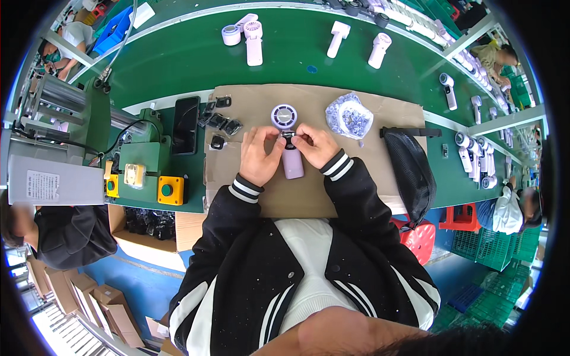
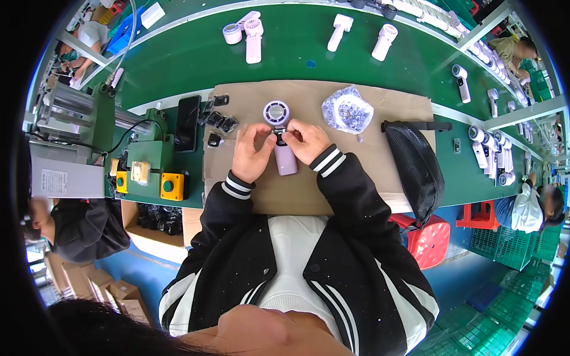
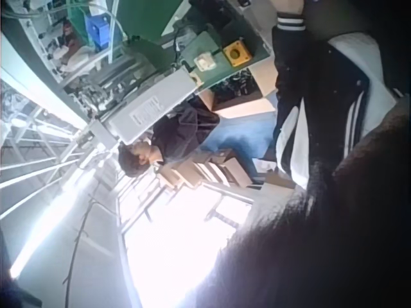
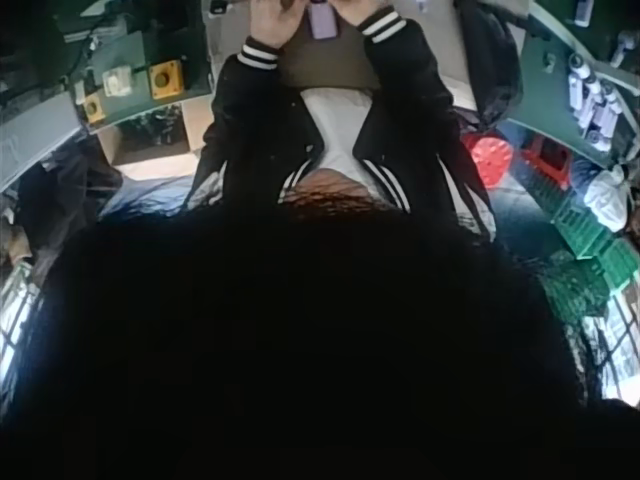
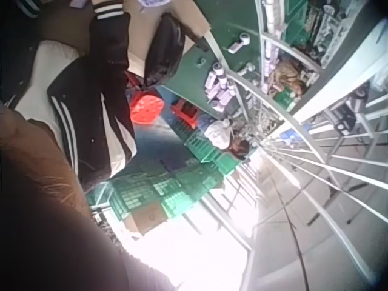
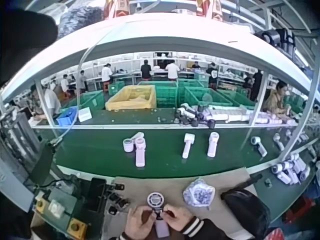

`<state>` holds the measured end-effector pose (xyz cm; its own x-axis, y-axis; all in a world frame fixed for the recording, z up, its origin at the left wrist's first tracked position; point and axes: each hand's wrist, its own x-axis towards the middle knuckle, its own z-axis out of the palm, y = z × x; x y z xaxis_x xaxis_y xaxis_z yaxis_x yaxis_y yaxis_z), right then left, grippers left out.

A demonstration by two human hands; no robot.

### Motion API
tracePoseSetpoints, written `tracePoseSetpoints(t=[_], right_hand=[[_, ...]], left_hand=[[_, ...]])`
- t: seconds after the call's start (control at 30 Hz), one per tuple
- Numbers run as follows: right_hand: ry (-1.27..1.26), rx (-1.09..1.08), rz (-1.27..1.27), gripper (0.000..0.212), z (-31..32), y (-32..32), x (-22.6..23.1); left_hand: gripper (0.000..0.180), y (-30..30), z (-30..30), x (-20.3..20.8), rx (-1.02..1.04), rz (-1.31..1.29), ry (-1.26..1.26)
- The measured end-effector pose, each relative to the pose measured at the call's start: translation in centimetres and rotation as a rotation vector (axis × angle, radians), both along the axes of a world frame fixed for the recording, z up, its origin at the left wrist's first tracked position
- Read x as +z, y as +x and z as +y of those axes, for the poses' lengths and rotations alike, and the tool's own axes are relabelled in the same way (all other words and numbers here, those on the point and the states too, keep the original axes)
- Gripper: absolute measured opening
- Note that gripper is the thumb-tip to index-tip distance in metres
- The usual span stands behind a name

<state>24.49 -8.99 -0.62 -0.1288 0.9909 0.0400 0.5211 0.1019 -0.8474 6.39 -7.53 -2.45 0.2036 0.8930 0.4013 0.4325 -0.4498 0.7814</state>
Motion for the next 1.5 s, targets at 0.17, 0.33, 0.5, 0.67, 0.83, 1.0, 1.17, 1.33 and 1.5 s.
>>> tracePoseSetpoints(t=[0.17, 0.33, 0.5, 0.67, 0.83, 1.0, 1.17, 1.33, 1.5], right_hand=[[0.107, -0.051, -0.087, 0.014, 0.4, -0.4, -0.7], [0.175, -0.092, -0.299, 0.021, 0.1, -0.8, -1.5], [0.047, -0.056, 0.097, 0.027, 0.4, 0.0, -2.8], [0.287, -0.003, 0.300, 0.029, 0.6, -0.3, -1.7], [0.311, -0.029, 0.264, 0.028, 0.4, -1.1, -1.9], [0.264, -0.001, 0.508, 0.028, 1.4, 0.0, -3.7], [0.338, -0.024, 0.581, 0.026, 2.0, 0.2, -4.9], [0.375, -0.128, 0.558, 0.021, 2.1, -2.9, 2.0], [0.247, -0.210, 0.276, 0.020, 2.4, 7.2, 2.4]], left_hand=[[0.025, 0.5, -0.9, -0.1, 0.210, 0.379, 0.102], [0.023, 1.2, -0.3, -1.5, 0.179, 0.408, 0.136], [0.027, 2.2, 0.1, -1.4, 0.040, -0.072, -0.141], [0.033, 2.6, -0.3, 0.2, -0.073, -0.233, -0.063], [0.037, 1.7, -0.4, 0.0, -0.065, -0.288, -0.039], [0.030, 1.8, -0.3, 1.2, -0.050, -0.345, 0.099], [0.020, 1.6, 0.8, 3.5, -0.121, -0.477, 0.046], [0.008, 2.2, 3.1, 4.2, -0.105, -0.525, 0.055], [0.016, 4.1, 12.8, 6.8, 0.535, -0.420, -0.548]])
